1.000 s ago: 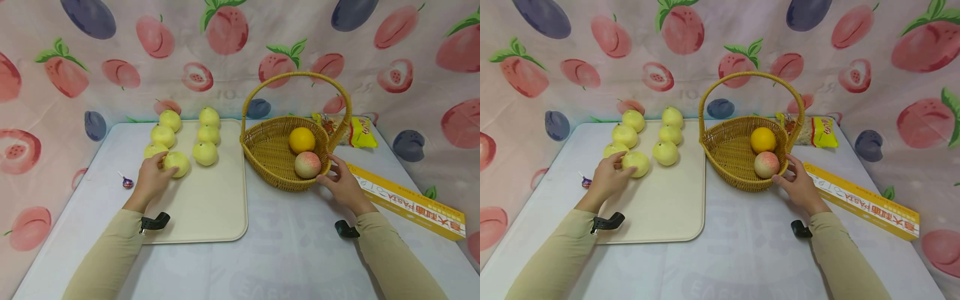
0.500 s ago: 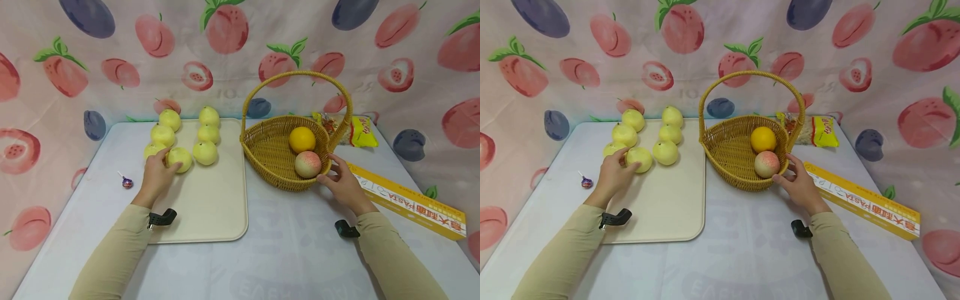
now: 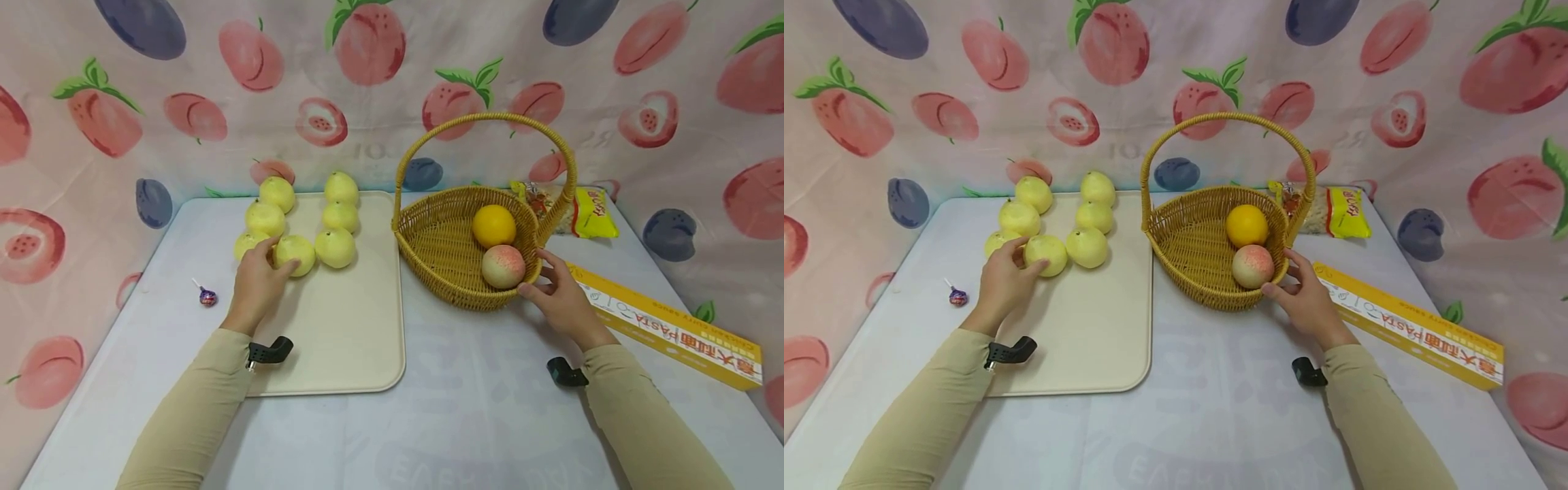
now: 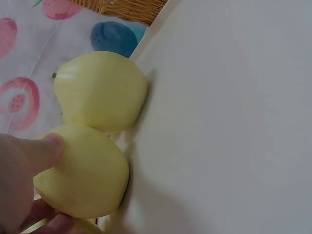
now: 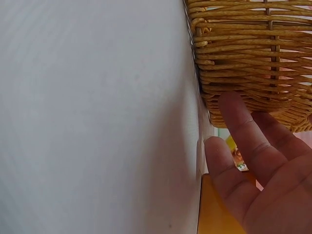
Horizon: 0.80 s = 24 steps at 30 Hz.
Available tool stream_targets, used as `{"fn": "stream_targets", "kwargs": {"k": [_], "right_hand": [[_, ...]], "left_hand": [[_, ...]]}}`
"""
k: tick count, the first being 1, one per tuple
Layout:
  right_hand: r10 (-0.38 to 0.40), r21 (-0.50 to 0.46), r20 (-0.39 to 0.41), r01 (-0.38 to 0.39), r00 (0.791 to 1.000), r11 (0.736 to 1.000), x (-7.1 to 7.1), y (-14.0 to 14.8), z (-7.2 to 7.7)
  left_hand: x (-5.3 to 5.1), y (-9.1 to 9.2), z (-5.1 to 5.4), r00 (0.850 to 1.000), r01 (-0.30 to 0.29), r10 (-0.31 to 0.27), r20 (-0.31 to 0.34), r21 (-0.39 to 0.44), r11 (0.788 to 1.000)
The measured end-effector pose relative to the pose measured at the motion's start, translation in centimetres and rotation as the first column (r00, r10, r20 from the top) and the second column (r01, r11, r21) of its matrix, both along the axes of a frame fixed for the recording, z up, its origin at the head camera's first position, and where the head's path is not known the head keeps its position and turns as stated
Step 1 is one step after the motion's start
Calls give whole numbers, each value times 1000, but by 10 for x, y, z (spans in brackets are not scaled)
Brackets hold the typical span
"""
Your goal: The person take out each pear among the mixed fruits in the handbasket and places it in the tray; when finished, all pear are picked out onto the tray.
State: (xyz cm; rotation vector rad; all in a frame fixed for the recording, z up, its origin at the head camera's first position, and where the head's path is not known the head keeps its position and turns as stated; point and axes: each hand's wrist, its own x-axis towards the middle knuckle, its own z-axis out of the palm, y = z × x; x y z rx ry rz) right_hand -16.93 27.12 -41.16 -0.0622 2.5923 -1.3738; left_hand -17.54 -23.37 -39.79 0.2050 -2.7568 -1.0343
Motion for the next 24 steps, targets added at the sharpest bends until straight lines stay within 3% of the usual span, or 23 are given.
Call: {"fn": "stream_targets", "kwargs": {"k": [5, 13, 18, 21, 24], "right_hand": [[1, 1, 13, -1, 1000, 1000, -1, 0, 0], [17, 17, 14, -17, 1000, 1000, 0, 2, 2], [30, 42, 4, -30, 1000, 999, 0, 2, 5], [35, 74, -19, -33, 999, 997, 2, 3, 8], [29, 121, -54, -23, 998, 992, 6, 3, 16]], "left_hand": [[1, 1, -1, 1000, -16, 16, 4, -3, 1000], [-3, 2, -6, 998, -32, 32, -49, -3, 999], [-2, 2, -8, 998, -49, 51, -46, 43, 998], [3, 2, -5, 998, -62, 64, -13, 87, 994], [12, 1, 5, 999, -40, 39, 15, 104, 994]]}}
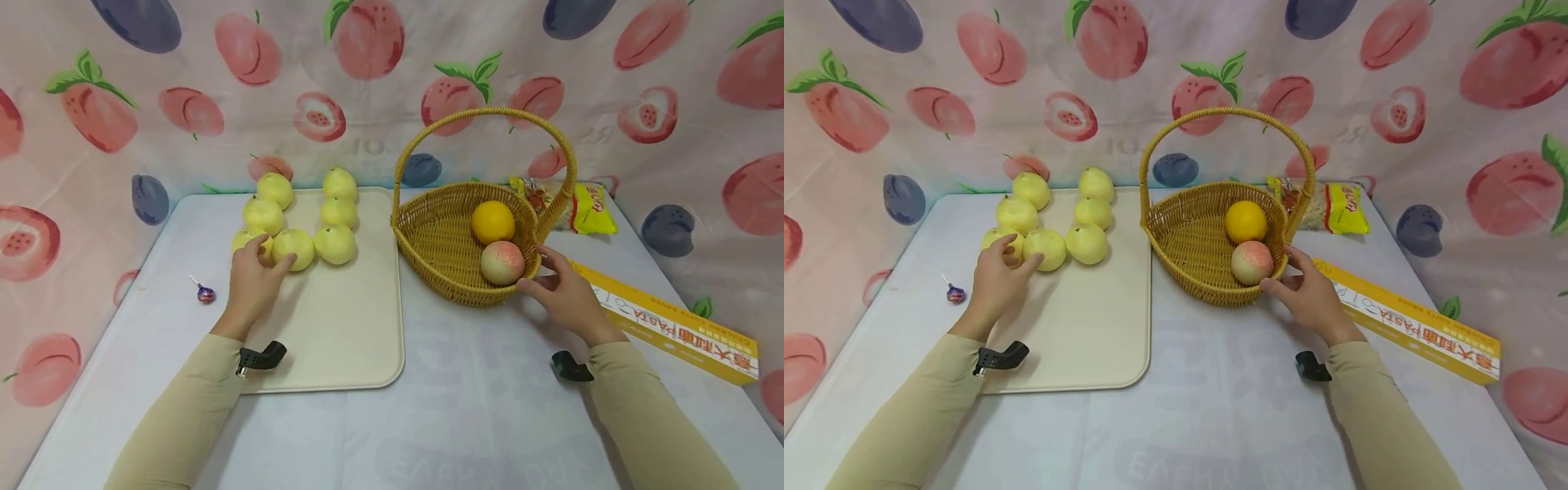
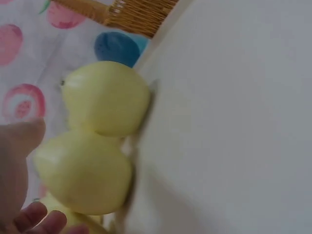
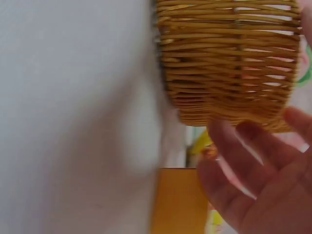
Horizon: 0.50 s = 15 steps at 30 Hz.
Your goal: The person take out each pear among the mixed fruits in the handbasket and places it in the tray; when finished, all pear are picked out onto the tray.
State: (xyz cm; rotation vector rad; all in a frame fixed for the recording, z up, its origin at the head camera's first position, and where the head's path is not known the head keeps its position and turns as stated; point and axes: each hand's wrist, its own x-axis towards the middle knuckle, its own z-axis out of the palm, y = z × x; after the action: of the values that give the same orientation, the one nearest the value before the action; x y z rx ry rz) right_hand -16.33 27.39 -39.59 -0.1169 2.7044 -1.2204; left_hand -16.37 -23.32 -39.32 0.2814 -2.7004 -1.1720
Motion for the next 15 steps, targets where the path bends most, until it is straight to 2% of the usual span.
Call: {"fn": "stream_targets", "kwargs": {"k": [4, 7, 12, 15], "right_hand": [[-26, 71, -71, 31, 997, 997, 8, 1, 18], [-31, 120, -124, 46, 992, 992, 13, 2, 34], [-1, 185, -188, 36, 982, 982, 18, 0, 59], [39, 229, -258, 22, 965, 973, 19, -2, 71]], "left_hand": [[12, -4, 20, 996, 85, -85, -13, -44, 995], [17, -8, 37, 989, 137, -142, -34, -112, 984], [22, -12, 64, 979, 182, -198, -41, -247, 952], [25, -12, 78, 976, 195, -215, -28, -327, 925]]}}
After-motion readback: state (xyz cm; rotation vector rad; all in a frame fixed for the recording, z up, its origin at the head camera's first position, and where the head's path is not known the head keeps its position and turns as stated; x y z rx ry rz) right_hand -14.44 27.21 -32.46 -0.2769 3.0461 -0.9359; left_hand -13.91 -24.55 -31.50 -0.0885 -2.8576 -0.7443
